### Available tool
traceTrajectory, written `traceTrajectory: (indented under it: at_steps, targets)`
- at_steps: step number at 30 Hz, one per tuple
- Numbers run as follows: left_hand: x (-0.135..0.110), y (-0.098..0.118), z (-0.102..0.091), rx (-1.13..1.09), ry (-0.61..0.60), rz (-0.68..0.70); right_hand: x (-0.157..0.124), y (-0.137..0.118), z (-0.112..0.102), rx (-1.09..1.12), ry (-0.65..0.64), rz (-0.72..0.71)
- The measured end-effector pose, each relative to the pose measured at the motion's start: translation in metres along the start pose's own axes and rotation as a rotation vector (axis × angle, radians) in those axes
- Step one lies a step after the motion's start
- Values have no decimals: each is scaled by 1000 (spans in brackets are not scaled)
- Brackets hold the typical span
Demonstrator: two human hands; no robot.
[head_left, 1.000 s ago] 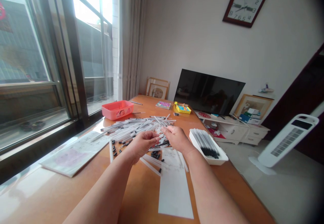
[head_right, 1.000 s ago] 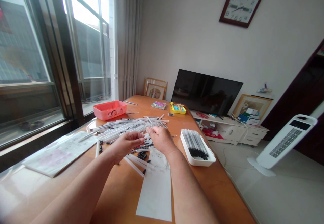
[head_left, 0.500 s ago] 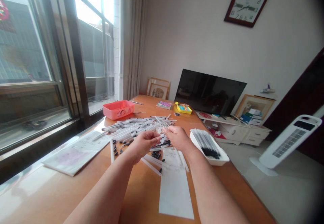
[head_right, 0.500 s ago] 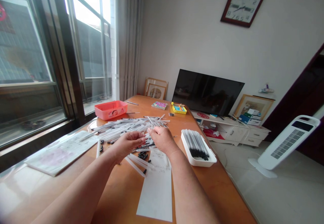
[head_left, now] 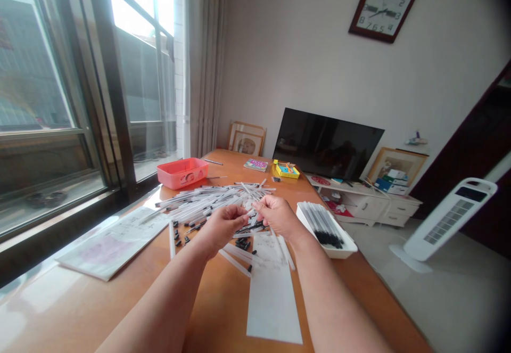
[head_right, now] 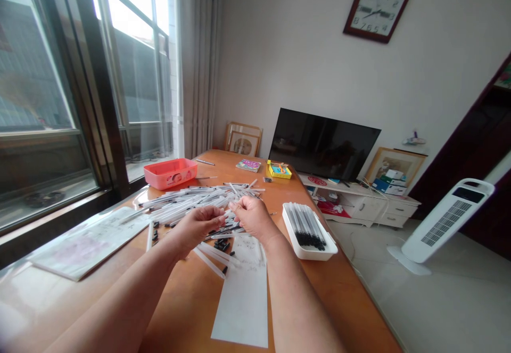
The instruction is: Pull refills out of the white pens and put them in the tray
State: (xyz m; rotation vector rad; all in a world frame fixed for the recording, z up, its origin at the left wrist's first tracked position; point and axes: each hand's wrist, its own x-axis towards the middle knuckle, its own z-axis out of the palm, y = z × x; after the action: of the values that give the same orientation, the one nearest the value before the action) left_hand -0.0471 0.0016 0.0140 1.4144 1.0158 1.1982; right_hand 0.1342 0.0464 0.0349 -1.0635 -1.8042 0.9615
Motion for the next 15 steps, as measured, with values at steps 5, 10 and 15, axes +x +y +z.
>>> traceTrajectory:
  at_steps: [5,10,15]
  targets:
    - [3,-3,4,162,106,89,2,4,10,-154,144,-54]
    - [1,0,4,185,74,72,3,4,8,-144,164,-95]
    - [0,-4,5,304,4,74,2,3,5,-133,215,-71]
